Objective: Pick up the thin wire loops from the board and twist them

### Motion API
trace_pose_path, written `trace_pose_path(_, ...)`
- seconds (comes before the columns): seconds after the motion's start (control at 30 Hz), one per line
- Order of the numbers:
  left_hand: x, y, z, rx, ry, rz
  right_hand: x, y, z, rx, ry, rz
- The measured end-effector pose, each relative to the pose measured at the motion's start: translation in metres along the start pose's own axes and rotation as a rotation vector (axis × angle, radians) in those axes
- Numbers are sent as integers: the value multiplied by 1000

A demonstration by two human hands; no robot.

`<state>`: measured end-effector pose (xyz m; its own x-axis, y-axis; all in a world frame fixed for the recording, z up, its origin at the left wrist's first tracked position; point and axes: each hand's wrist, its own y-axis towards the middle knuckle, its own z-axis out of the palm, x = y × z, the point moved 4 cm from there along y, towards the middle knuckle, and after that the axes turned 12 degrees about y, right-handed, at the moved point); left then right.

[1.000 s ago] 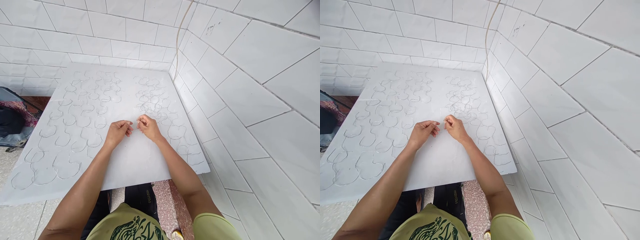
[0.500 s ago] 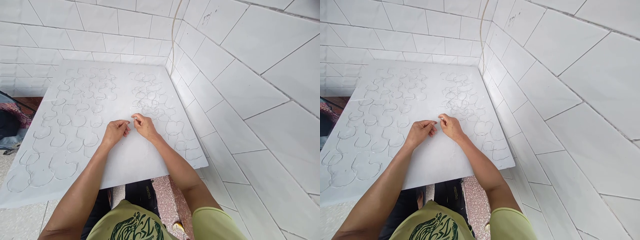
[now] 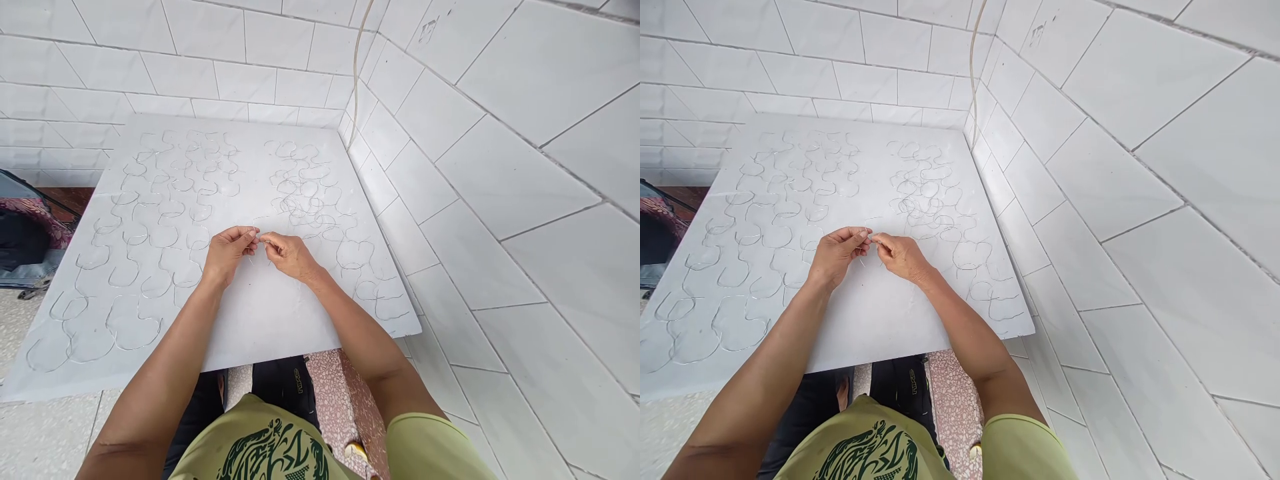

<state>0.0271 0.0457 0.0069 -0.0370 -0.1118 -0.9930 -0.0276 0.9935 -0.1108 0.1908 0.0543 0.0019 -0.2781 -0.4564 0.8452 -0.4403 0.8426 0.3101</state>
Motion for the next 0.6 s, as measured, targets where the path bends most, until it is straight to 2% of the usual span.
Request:
trace_pose_path(0.17, -4, 1, 0, 135, -119, -4, 1, 1, -4, 32, 120, 34)
trace_pose_path(0.3, -3, 2, 0, 184, -154, -33, 5, -1, -9, 58, 178, 11)
trace_pose_path(0.47, 3, 2, 0, 234, -200, -92, 8, -2, -14, 104, 123, -76)
trace_pose_path(0.6, 8, 4, 0, 246, -219, -142, 8, -1, -14, 126, 78, -62)
